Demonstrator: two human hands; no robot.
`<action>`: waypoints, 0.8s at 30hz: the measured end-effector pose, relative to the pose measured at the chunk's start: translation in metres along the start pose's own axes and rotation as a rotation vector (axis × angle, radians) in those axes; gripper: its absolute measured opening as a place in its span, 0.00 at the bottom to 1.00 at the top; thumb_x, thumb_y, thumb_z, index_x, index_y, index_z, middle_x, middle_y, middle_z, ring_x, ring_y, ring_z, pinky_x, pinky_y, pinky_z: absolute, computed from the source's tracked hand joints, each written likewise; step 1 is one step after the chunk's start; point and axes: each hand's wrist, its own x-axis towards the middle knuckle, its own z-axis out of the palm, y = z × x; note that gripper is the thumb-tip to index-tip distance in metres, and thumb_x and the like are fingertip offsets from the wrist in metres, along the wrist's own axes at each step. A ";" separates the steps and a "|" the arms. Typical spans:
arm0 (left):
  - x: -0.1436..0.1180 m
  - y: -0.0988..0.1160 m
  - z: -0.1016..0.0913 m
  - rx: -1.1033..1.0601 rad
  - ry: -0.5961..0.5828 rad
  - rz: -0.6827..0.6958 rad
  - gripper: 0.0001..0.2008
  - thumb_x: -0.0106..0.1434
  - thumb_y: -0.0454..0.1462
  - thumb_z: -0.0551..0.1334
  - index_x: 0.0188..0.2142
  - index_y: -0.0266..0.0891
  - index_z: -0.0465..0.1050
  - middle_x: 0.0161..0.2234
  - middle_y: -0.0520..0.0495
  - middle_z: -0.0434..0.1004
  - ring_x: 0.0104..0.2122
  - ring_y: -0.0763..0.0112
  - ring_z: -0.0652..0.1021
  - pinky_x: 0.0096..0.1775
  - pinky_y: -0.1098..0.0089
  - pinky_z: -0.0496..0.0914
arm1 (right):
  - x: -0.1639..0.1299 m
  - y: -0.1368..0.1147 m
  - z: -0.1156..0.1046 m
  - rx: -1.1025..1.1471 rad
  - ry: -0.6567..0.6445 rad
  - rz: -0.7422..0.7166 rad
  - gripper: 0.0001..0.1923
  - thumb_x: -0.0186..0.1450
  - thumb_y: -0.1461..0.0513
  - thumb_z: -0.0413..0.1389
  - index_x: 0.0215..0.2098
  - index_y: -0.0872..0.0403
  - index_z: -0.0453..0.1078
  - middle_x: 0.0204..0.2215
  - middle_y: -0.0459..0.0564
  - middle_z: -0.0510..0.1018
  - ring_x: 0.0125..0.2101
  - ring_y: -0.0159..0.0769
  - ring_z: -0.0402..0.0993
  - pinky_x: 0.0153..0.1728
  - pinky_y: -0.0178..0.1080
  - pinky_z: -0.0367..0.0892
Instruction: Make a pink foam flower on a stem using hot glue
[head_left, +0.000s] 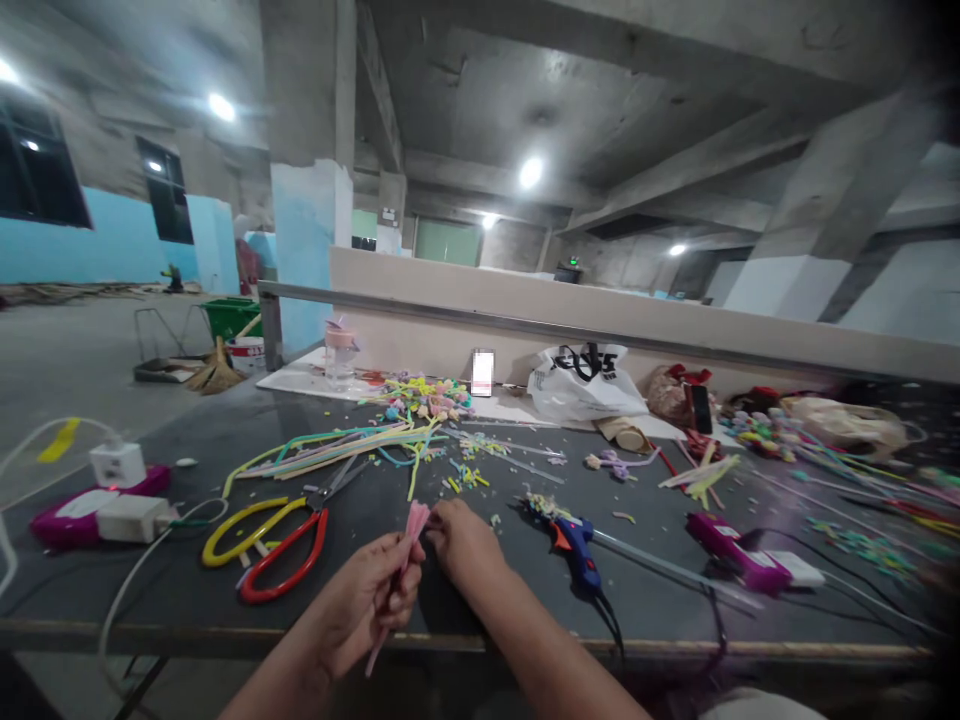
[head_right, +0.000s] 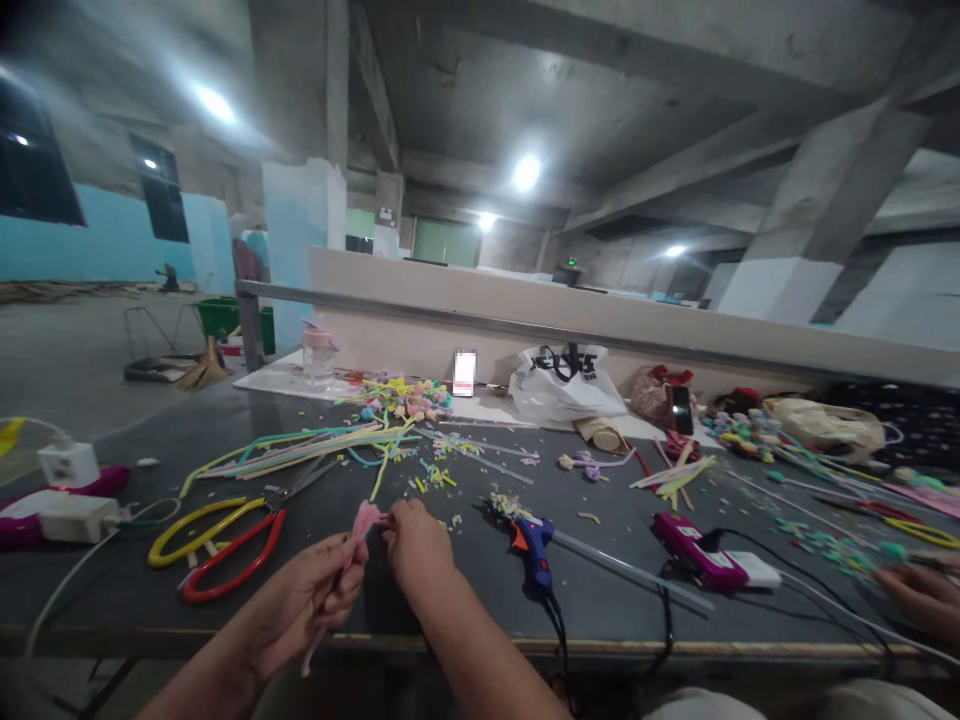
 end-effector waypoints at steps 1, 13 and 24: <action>0.000 0.000 0.000 -0.003 -0.003 -0.001 0.10 0.61 0.41 0.57 0.31 0.35 0.65 0.18 0.56 0.60 0.14 0.85 0.56 0.18 0.78 0.45 | 0.004 0.001 0.002 -0.010 0.005 0.005 0.07 0.55 0.65 0.55 0.32 0.52 0.71 0.33 0.50 0.76 0.33 0.36 0.72 0.30 0.33 0.59; 0.000 -0.001 0.004 0.004 0.017 0.013 0.10 0.61 0.41 0.56 0.30 0.35 0.66 0.17 0.56 0.59 0.14 0.85 0.55 0.17 0.78 0.45 | -0.005 0.010 0.007 0.006 0.110 -0.114 0.10 0.65 0.65 0.43 0.36 0.51 0.66 0.30 0.47 0.75 0.31 0.34 0.71 0.30 0.32 0.58; 0.002 -0.003 0.004 0.031 0.060 0.048 0.09 0.58 0.40 0.60 0.30 0.34 0.68 0.25 0.51 0.66 0.17 0.86 0.60 0.18 0.79 0.48 | -0.007 0.010 0.008 0.114 0.202 -0.209 0.09 0.65 0.66 0.44 0.33 0.52 0.65 0.30 0.48 0.73 0.31 0.35 0.68 0.32 0.33 0.60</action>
